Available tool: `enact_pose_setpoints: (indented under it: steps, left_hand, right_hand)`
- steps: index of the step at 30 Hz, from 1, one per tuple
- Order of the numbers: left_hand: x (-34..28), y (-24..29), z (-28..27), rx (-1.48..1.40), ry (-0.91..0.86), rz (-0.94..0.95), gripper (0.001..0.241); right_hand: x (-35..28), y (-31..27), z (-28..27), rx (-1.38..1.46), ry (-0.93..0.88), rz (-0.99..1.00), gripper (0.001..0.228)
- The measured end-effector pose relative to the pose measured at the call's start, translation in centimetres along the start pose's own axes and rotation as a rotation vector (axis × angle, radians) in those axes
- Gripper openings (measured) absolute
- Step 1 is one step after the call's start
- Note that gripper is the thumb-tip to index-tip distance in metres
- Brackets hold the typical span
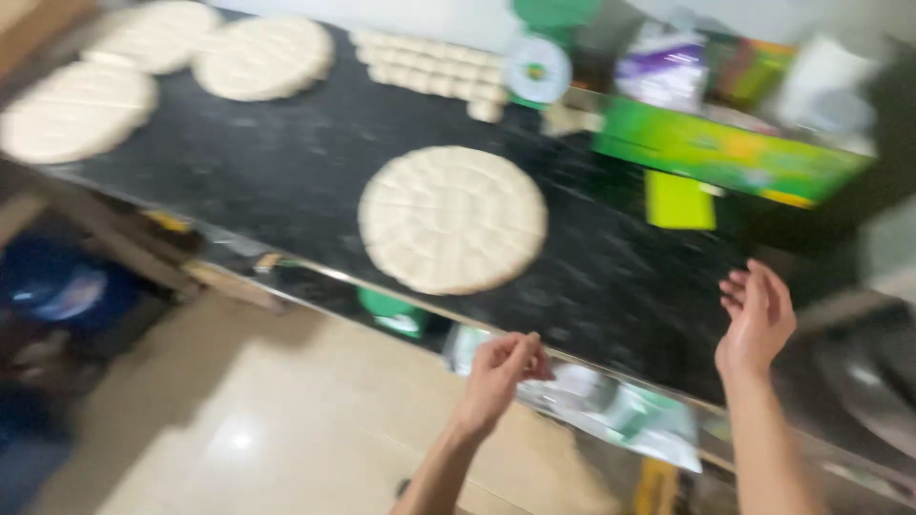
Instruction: Flattening dough in a pan, brushing it, and rolling small dough pieces into balls on a countertop
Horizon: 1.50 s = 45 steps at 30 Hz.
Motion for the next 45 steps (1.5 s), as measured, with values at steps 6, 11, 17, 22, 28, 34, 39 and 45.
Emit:
enact_pose_setpoints:
  steps: [6, 11, 17, 22, 28, 34, 39, 45]
  left_hand:
    - [-6.2, 15.7, -19.6, 0.017, 0.253, 0.144, 0.019]
    - [-9.4, 21.3, -34.2, -0.114, 0.563, 0.181, 0.018]
    - [-10.1, 26.5, -47.7, -0.349, 0.904, 0.328, 0.026]
    - [-4.6, 28.9, -55.6, -0.294, 0.903, 0.166, 0.027]
    - [5.5, 33.8, -63.5, -0.377, 0.929, 0.077, 0.027]
    - [18.1, 33.5, -70.3, -0.540, 0.814, -0.011, 0.026]
    - [30.0, 30.3, -71.6, -0.529, 0.628, -0.295, 0.031]
    - [44.1, 24.4, -71.2, -0.561, 0.390, -0.469, 0.053]
  right_hand:
    - [-16.3, -0.7, 34.6, -0.074, -0.504, 0.082, 0.020]
    - [-30.1, 0.5, 54.4, -0.164, -0.817, 0.211, 0.020]
    - [-34.6, 8.2, 71.9, -0.198, -0.956, 0.381, 0.025]
    - [-31.8, 17.1, 84.4, -0.180, -0.855, 0.606, 0.022]
    - [-21.0, 31.9, 98.6, -0.024, -0.435, 0.842, 0.021]
    - [-21.2, 29.8, 103.2, -0.089, -0.080, 0.756, 0.083]
    - [-15.9, 34.8, 105.1, -0.313, 0.018, 0.444, 0.083]
    - [-20.2, 33.4, 100.4, -0.024, 0.045, 0.483, 0.060]
Point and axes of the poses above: each hand's wrist, its own x-axis towards the middle knuckle, its own z-axis out of the palm, y = z × x, the point moved 10 cm from there along x, towards the middle knuckle, and after that the axes turned 5 degrees about z, right-handed, at the moved point
